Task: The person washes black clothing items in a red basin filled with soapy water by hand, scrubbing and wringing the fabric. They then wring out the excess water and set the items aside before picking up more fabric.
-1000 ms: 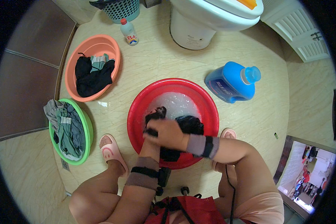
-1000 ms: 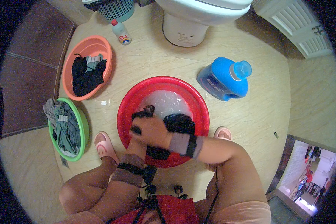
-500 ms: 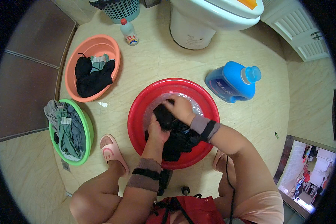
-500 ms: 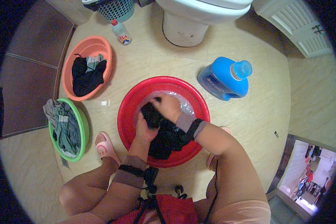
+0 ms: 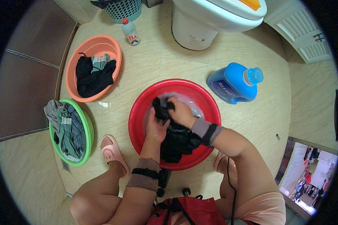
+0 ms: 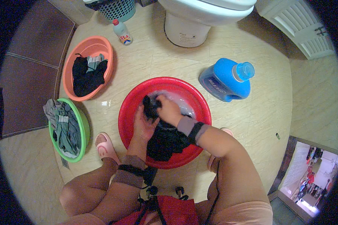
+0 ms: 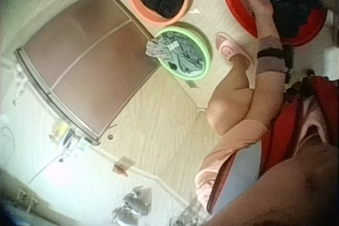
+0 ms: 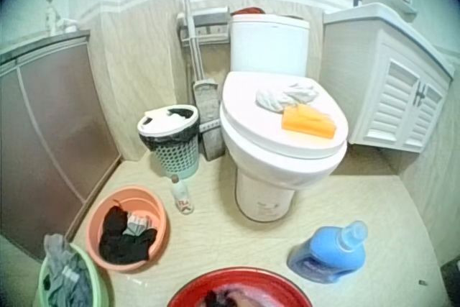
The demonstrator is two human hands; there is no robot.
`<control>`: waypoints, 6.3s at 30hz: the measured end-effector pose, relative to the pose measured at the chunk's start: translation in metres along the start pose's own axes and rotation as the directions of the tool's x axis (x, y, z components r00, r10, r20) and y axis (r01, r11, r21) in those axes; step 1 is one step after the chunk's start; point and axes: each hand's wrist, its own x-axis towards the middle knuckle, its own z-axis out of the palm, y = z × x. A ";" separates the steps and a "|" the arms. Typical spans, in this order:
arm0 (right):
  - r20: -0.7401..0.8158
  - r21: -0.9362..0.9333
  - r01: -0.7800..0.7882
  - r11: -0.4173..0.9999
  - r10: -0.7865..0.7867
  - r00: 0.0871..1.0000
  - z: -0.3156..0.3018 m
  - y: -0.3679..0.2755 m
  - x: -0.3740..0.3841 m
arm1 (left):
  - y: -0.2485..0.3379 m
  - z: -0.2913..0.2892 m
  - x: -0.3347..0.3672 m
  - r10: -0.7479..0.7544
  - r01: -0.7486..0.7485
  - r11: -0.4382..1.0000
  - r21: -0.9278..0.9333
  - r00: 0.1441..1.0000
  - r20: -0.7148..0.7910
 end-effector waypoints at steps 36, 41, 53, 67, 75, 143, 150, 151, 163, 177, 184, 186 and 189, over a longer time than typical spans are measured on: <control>0.130 -0.380 -0.214 0.900 0.281 0.951 0.002 0.040 -0.001 | -0.003 -0.004 0.001 0.121 -0.146 0.952 0.267 0.987 0.108; 0.053 0.032 -0.011 0.999 0.009 0.999 0.004 -0.013 -0.001 | 0.002 -0.017 0.014 0.058 -0.064 0.998 0.026 0.981 0.184; -0.111 -0.092 0.275 0.957 -0.285 0.952 -0.015 -0.065 -0.016 | -0.014 0.008 -0.011 0.037 -0.024 0.998 -0.053 0.967 0.251; -0.119 0.006 -0.039 0.999 0.039 0.992 -0.018 -0.008 0.011 | -0.008 -0.006 0.015 -0.014 0.029 0.996 -0.082 0.983 0.181; 0.179 -0.343 -0.176 0.923 0.248 0.952 0.002 0.025 0.004 | -0.006 -0.030 0.026 0.207 -0.245 0.817 0.522 0.969 0.131; -0.084 -0.109 0.395 0.912 -0.404 0.911 -0.003 -0.066 -0.034 | -0.009 -0.022 0.003 -0.077 0.251 0.922 -0.295 0.865 0.496; -0.068 -0.099 -0.236 0.967 0.230 0.971 -0.010 0.004 0.002 | 0.010 0.018 -0.011 0.095 -0.106 0.988 0.111 0.991 0.098; 0.049 -0.198 -0.193 0.961 0.206 0.977 -0.005 0.011 -0.006 | 0.013 0.024 -0.020 0.181 -0.172 0.940 0.293 0.983 -0.005; -0.014 0.095 0.223 0.970 -0.223 0.975 -0.003 -0.050 -0.015 | 0.007 -0.019 0.009 0.066 -0.007 0.990 -0.143 0.909 0.411; -0.172 -0.014 0.221 0.975 -0.220 0.960 -0.022 -0.054 -0.010 | -0.014 0.026 -0.017 -0.231 0.279 0.940 -0.195 0.943 0.238; 0.002 -0.004 0.450 0.893 -0.450 0.893 -0.012 -0.080 -0.042 | -0.009 -0.017 -0.004 -0.175 0.319 0.914 -0.249 0.865 0.470; -0.067 -0.076 0.325 0.943 -0.330 0.941 -0.014 -0.051 -0.014 | -0.011 -0.013 0.004 -0.291 0.347 0.924 -0.164 0.912 0.287; -0.071 -0.109 -0.048 0.993 0.041 0.997 -0.027 -0.018 0.011 | -0.004 0.000 0.005 -0.029 0.045 0.996 -0.081 0.981 0.192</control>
